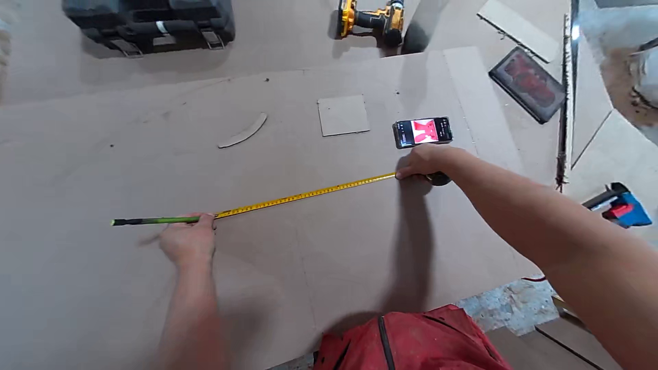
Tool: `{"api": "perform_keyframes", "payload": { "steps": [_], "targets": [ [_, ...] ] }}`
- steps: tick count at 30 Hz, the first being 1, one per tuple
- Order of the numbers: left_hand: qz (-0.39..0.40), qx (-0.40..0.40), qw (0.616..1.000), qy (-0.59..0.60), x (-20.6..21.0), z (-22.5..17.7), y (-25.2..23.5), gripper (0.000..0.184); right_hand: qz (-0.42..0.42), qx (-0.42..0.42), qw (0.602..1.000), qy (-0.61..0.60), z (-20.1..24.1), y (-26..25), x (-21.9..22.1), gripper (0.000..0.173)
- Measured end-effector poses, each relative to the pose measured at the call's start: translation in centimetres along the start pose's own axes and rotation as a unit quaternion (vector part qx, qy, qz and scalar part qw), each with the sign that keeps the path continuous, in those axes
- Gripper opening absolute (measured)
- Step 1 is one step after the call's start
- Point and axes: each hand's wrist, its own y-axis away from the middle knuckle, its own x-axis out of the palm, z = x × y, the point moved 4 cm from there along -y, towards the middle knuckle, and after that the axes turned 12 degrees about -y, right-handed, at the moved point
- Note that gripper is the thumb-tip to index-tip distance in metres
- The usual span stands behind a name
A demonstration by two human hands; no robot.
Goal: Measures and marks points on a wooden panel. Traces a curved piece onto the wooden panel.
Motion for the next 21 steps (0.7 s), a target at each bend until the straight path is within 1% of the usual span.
{"api": "perform_keyframes", "payload": {
  "steps": [6,8,9,11,12,13,15,16,18,19,21],
  "targets": [
    [0.003,-0.008,1.000,0.018,-0.1,-0.4,-0.1,0.024,0.001,-0.004,1.000,-0.021,0.0,0.0,0.0,0.067],
    [0.003,-0.019,0.999,0.048,-0.1,-0.3,-0.1,0.022,0.008,0.003,1.000,-0.022,0.0,0.1,0.2,0.067],
    [-0.007,-0.025,0.997,0.079,-0.2,-0.2,0.0,0.022,0.008,0.004,1.000,-0.022,0.0,0.1,0.2,0.067],
    [-0.059,-0.022,0.987,0.148,-0.8,-0.4,1.1,0.020,-0.001,-0.001,1.000,-0.020,0.2,0.2,0.1,0.067],
    [-0.079,-0.007,0.984,0.162,-0.7,-1.3,2.1,0.022,-0.011,-0.006,1.000,-0.026,0.1,0.3,-0.1,0.067],
    [-0.075,0.014,0.985,0.158,-0.2,-2.6,3.6,0.026,-0.016,-0.008,0.999,-0.030,-0.1,0.3,-0.2,0.067],
    [-0.006,0.101,0.987,0.123,2.2,-5.3,6.6,0.030,-0.012,-0.009,0.999,-0.031,-0.3,0.4,0.1,0.067],
    [0.029,0.157,0.981,0.114,3.9,-6.7,7.6,0.029,-0.011,-0.008,0.999,-0.029,-0.2,0.4,0.1,0.066],
    [0.118,0.246,0.955,0.118,7.3,-9.9,9.8,0.028,-0.008,-0.001,1.000,-0.029,0.2,0.4,-0.1,0.066],
    [0.161,0.275,0.939,0.127,8.9,-11.5,10.8,0.028,-0.007,0.003,1.000,-0.030,0.3,0.5,-0.1,0.066],
    [0.208,0.312,0.918,0.127,11.8,-14.4,12.7,0.026,-0.010,0.003,1.000,-0.029,0.2,0.6,0.0,0.067]
  ]
}}
